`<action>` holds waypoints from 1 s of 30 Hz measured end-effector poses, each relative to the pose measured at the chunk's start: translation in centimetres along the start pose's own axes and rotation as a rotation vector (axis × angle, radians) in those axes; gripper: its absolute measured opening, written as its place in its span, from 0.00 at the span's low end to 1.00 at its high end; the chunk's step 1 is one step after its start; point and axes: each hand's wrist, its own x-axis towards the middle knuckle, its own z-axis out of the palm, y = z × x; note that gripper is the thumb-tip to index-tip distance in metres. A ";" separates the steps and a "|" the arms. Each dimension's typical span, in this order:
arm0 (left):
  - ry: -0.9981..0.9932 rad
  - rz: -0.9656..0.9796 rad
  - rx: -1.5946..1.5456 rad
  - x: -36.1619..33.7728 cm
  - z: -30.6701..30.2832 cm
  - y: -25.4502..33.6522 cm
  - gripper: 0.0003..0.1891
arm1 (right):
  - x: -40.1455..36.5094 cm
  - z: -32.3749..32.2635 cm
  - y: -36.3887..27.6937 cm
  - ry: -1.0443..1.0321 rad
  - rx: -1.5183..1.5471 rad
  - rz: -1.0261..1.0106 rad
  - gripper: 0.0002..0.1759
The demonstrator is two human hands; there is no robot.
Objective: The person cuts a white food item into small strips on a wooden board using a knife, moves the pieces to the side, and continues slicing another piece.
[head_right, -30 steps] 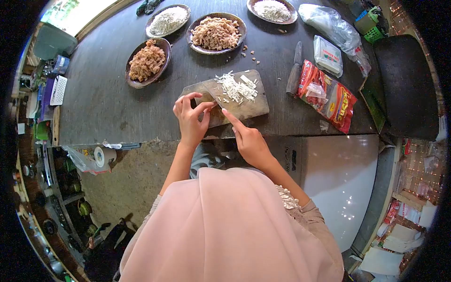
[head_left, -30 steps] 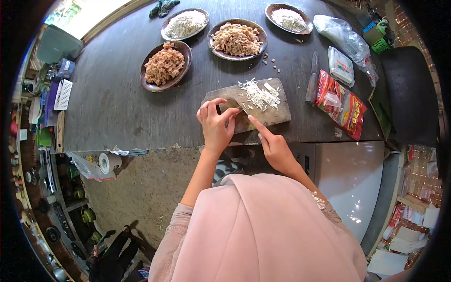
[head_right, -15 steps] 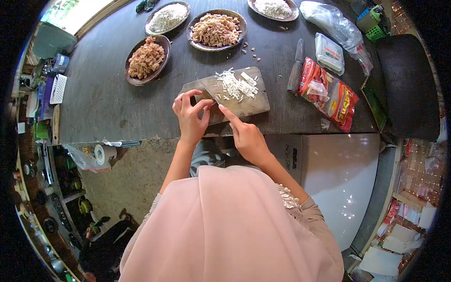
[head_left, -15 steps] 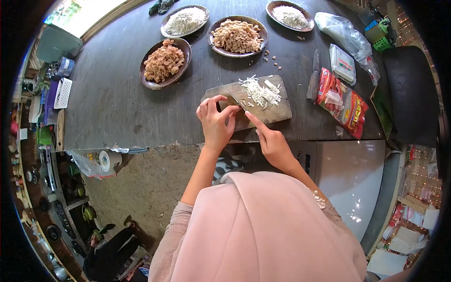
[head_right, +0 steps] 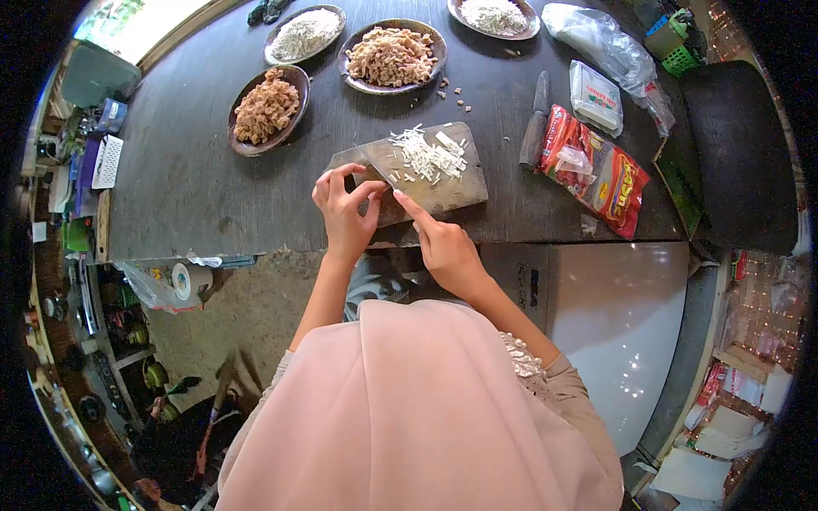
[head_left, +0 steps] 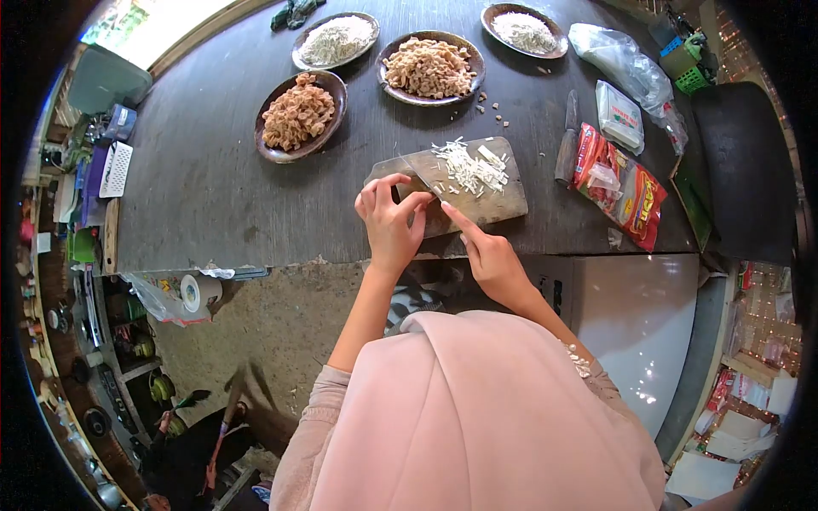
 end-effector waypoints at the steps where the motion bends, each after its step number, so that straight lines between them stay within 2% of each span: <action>1: -0.003 -0.006 -0.005 0.0 0.0 0.0 0.10 | 0.1 0.1 -0.1 0.000 0.003 -0.003 0.34; 19: 0.020 -0.032 -0.010 -0.2 0.0 0.0 0.09 | -0.1 0.4 0.5 0.015 0.041 -0.053 0.34; 23: 0.016 -0.039 -0.016 -0.2 0.0 -0.1 0.09 | 0.4 -0.1 0.0 -0.016 0.009 -0.013 0.34; 28: 0.034 -0.047 -0.042 -0.1 0.0 -0.2 0.09 | -0.1 0.2 0.1 0.012 0.075 -0.074 0.34; 30: 0.037 -0.050 -0.050 -0.2 0.1 -0.1 0.09 | -0.1 -0.3 -0.3 -0.022 0.062 -0.020 0.33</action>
